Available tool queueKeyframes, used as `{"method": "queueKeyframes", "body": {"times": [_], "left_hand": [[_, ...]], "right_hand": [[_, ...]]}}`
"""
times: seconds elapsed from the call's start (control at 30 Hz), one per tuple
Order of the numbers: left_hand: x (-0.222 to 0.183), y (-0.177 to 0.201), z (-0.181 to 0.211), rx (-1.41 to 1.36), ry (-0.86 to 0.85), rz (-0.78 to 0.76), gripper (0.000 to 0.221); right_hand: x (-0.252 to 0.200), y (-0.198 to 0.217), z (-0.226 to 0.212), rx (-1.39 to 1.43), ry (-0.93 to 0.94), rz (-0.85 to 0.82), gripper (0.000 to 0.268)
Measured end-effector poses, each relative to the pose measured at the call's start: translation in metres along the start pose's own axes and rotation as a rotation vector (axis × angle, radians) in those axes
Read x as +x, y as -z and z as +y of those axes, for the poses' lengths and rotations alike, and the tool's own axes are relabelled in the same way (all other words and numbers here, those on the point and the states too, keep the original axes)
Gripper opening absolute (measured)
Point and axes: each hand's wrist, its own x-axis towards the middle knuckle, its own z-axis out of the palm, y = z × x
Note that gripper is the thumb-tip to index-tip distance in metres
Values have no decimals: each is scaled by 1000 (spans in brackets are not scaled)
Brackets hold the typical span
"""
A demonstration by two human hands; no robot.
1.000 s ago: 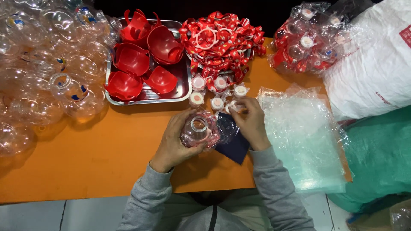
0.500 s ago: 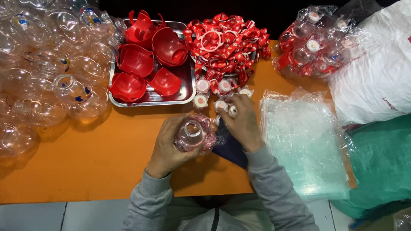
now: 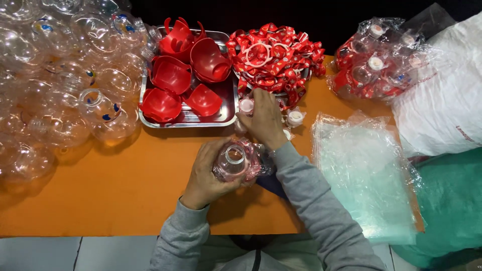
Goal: The person wipes a red plastic bottle cap with a dark cloth, then places it into a clear plastic bottle. They attach a red and white strap to the bottle neck, wrap it around, and secure it. The person then places the bottle into a clear plastic bag, screws on a white cap, and sets the finished unit aside.
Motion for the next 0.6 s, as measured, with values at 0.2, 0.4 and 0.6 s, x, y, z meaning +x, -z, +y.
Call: {"method": "queueKeyframes", "body": {"times": [0.2,0.4,0.6], "left_hand": [[-1,1,-1,-12,5,8,86],[-1,0,-1,-5,-9,6,86],[-4,-2,-8,-15,2,-6,86]], "right_hand": [[7,2,-3,-61,-56,-46,51],[3,29,-4,367,-169,-19,53],[-5,114,-66,1112,-256,-377,43]]}}
